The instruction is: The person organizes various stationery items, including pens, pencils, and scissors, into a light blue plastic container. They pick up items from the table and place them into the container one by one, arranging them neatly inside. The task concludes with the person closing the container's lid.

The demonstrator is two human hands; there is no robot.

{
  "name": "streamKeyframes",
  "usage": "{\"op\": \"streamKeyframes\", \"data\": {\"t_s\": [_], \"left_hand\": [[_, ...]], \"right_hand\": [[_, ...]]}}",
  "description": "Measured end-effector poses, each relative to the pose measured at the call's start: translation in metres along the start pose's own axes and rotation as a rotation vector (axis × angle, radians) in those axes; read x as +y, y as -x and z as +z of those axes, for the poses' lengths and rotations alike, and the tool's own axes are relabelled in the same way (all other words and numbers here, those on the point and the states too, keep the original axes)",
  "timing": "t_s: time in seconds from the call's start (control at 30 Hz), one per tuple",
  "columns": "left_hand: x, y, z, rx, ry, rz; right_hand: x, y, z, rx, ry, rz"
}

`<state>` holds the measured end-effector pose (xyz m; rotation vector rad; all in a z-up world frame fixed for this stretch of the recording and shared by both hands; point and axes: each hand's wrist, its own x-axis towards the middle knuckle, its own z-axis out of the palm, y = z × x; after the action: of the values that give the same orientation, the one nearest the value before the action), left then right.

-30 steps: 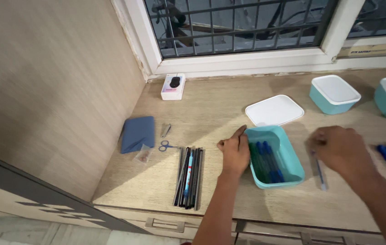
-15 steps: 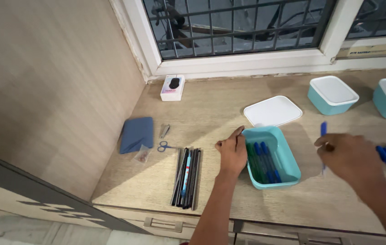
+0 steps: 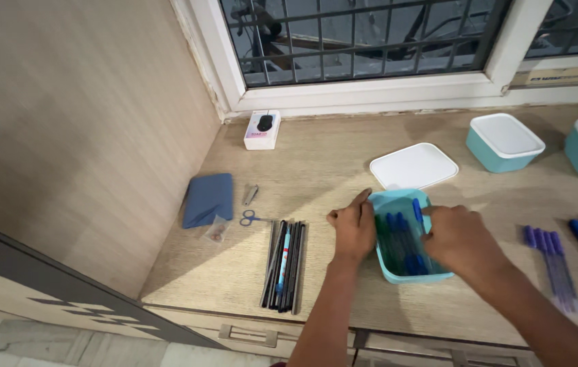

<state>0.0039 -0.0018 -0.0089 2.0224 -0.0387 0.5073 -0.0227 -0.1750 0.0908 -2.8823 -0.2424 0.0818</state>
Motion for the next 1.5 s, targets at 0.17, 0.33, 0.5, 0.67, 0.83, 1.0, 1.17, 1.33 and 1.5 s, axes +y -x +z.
{"op": "streamKeyframes", "data": {"t_s": [0.17,0.33,0.5,0.67,0.83,1.0,1.17,1.33,1.5], "left_hand": [[0.021,0.002,-0.010,-0.150,-0.060,-0.103],[0.036,0.002,-0.012,-0.188,-0.174,-0.072],[0.037,0.006,-0.006,-0.217,-0.227,-0.026],[0.041,0.011,-0.003,-0.224,-0.335,0.002],[0.046,0.015,0.002,-0.246,-0.410,0.015],[0.047,0.017,0.007,-0.256,-0.419,-0.026],[0.044,0.015,0.006,-0.262,-0.411,-0.020],[0.044,0.016,0.003,-0.244,-0.411,0.005],[0.043,0.016,0.004,-0.221,-0.408,0.026]], "right_hand": [[0.010,-0.002,0.022,0.027,0.109,0.000],[0.013,0.003,0.024,0.022,0.164,0.064],[0.022,0.012,0.018,0.012,0.151,0.070],[0.040,0.015,0.021,0.072,0.130,0.008],[0.057,0.014,0.028,0.065,0.176,-0.091],[0.061,0.017,0.034,0.050,0.214,-0.143],[0.054,0.021,0.028,0.039,0.173,-0.129],[0.039,0.031,0.024,0.116,0.076,-0.081],[0.036,0.038,0.022,0.072,0.037,-0.031]]}}
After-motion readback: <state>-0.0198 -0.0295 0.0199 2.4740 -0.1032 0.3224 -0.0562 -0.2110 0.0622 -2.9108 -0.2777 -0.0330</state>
